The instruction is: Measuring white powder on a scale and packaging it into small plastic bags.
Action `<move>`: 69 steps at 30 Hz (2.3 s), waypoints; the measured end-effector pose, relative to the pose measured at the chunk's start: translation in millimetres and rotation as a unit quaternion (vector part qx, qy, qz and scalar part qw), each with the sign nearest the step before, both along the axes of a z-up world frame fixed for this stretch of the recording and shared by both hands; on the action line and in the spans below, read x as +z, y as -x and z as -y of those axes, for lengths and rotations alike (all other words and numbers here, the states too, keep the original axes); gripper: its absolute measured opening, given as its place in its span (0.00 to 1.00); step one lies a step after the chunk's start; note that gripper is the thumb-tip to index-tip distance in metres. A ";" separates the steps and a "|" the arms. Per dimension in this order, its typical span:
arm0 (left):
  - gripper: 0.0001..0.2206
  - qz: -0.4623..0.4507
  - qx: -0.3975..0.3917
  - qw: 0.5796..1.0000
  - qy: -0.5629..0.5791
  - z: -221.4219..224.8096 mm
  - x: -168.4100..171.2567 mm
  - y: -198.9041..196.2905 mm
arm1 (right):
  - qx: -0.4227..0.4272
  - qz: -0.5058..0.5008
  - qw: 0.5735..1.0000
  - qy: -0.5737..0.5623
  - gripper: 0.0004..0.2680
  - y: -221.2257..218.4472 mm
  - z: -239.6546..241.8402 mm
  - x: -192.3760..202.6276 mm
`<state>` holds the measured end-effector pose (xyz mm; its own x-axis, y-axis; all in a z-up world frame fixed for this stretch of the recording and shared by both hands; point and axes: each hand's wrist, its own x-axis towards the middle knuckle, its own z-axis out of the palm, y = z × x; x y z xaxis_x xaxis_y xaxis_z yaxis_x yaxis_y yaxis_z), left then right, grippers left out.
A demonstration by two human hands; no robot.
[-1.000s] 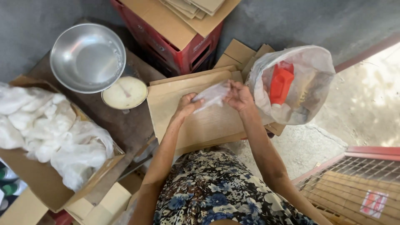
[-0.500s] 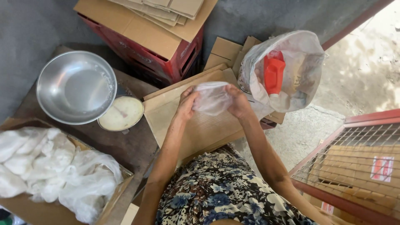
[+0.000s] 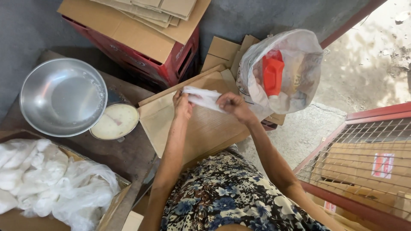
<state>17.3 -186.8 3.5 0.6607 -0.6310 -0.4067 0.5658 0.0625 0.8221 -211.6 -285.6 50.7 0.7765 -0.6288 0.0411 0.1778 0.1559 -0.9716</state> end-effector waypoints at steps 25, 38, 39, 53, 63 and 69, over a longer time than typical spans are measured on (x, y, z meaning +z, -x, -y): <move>0.11 0.513 -0.188 0.809 -0.217 7.8 31.7 48.2 | -0.355 -0.284 0.828 0.329 0.19 100.0 114.8 14.2; 0.31 0.477 -0.294 0.808 -0.182 95.6 74.4 116.0 | -0.267 -0.555 0.722 0.316 0.21 153.4 168.2 98.3; 0.33 0.485 -0.304 0.797 -0.192 105.3 73.9 121.8 | -0.227 -0.613 0.682 0.329 0.20 153.8 168.0 101.3; 0.23 0.535 -0.217 0.795 -0.185 141.9 64.7 149.9 | -0.266 -0.539 0.651 0.465 0.08 156.6 194.6 -24.3; 0.20 0.546 -0.172 0.808 -0.142 153.2 54.6 154.6 | -0.262 -0.476 0.764 0.348 0.13 99.9 194.0 -25.7; 0.18 0.537 -0.177 0.809 -0.160 145.8 63.3 159.0 | -0.266 -0.461 0.781 0.325 0.15 85.8 207.4 -34.5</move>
<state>-141.7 -332.6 66.8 0.5422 -0.8339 0.1031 -0.5507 -0.2600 0.7932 -297.4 -493.0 16.2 0.3004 -0.9517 0.0637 -0.7736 -0.2822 -0.5674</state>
